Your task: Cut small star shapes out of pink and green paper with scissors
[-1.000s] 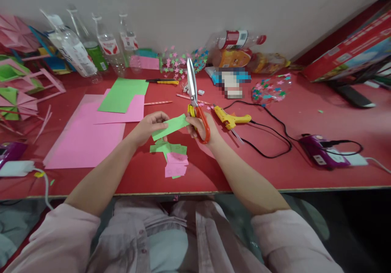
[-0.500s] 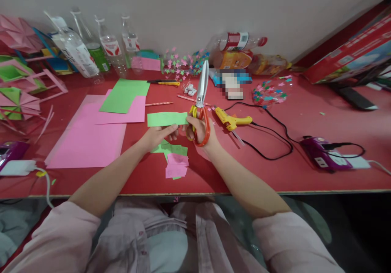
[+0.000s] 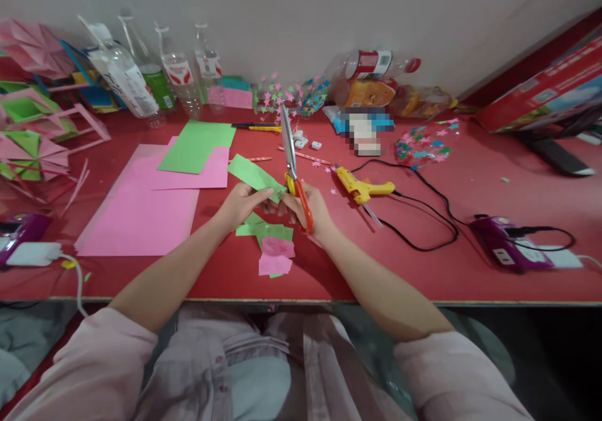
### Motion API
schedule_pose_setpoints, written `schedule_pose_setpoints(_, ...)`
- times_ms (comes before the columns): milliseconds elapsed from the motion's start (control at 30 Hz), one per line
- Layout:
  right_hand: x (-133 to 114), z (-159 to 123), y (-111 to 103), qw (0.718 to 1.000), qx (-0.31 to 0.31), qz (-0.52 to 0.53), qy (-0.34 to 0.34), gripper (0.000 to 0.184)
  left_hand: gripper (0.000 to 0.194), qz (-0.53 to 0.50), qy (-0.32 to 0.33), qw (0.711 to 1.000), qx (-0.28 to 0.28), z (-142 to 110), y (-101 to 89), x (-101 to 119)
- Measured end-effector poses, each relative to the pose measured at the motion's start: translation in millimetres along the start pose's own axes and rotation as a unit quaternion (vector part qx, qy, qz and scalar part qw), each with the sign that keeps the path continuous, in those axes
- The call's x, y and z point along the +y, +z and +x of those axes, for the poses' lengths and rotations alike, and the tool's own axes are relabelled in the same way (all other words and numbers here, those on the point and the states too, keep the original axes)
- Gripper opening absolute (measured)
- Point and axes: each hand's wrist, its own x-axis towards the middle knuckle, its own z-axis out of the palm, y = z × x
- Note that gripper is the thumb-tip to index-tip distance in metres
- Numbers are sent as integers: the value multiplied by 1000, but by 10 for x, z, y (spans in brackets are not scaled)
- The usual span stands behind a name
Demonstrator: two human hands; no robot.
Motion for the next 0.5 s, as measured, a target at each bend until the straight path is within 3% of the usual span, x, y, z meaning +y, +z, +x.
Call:
schedule_pose_setpoints(133, 6, 5, 2, 1000, -4, 0, 12, 19, 35, -17, -5, 1000, -4, 1, -26, 19)
schedule_pose_setpoints(367, 12, -5, 1, 1000, -24, 15, -4, 30, 37, 11, -29, 998, -50, -31, -6, 46)
schedule_pose_setpoints(500, -20, -18, -3, 1000, -23, 7, 5, 30, 35, 5, -25, 999, -35, -30, -6, 45)
